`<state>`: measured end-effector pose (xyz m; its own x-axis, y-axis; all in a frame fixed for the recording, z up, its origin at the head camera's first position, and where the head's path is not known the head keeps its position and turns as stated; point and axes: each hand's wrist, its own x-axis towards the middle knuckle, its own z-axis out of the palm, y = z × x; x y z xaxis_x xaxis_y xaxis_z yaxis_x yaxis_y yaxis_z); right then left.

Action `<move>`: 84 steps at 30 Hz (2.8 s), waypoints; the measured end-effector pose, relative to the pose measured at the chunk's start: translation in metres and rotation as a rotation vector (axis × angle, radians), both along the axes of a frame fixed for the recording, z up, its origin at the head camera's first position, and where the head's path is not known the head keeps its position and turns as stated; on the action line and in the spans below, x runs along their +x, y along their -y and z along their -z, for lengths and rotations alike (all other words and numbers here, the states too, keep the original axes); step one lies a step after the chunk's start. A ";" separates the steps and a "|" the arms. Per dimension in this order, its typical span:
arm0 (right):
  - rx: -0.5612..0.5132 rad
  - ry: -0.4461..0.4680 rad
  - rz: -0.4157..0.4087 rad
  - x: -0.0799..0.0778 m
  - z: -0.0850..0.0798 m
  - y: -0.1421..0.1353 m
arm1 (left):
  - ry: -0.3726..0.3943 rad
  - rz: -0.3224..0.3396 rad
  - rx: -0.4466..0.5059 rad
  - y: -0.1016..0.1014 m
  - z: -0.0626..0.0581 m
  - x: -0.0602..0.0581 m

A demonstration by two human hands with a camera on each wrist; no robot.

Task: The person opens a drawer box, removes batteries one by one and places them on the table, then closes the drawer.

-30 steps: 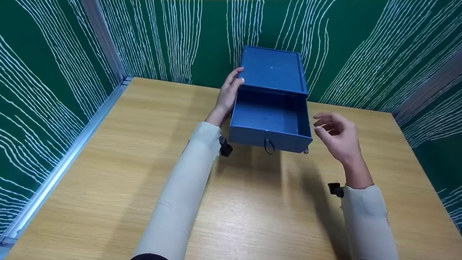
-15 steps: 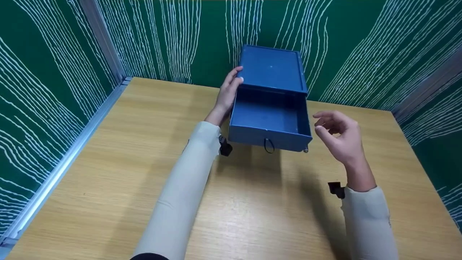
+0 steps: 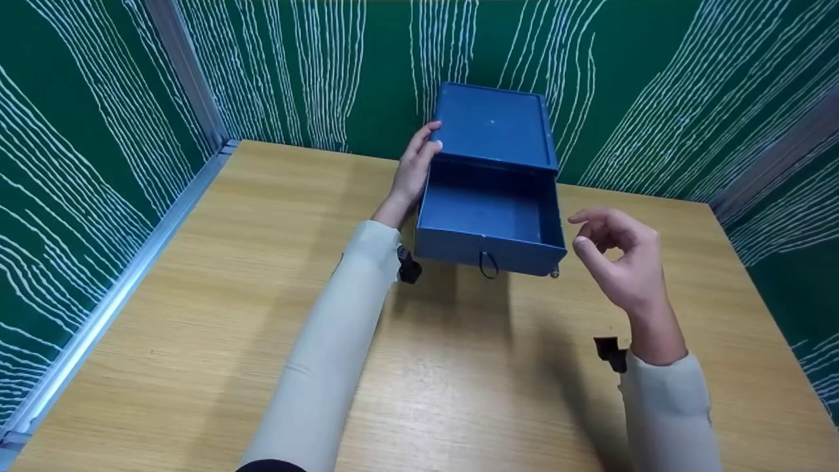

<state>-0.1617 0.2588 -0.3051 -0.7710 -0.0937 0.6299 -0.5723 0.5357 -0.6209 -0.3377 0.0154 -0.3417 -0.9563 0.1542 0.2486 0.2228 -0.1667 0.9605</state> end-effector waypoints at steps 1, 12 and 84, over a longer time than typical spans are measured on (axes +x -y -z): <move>0.003 -0.008 -0.004 0.002 -0.002 0.002 | 0.004 -0.002 0.003 0.000 0.000 0.000; 0.051 -0.033 -0.036 0.017 -0.005 0.018 | -0.025 -0.020 0.014 -0.001 0.005 -0.007; 0.396 0.053 0.114 0.006 0.049 0.069 | 0.001 -0.005 -0.027 0.001 -0.001 -0.001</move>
<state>-0.1562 0.1902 -0.3543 -0.8208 -0.2329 0.5215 -0.4685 0.7969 -0.3815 -0.3384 0.0146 -0.3409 -0.9572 0.1564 0.2433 0.2224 -0.1399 0.9649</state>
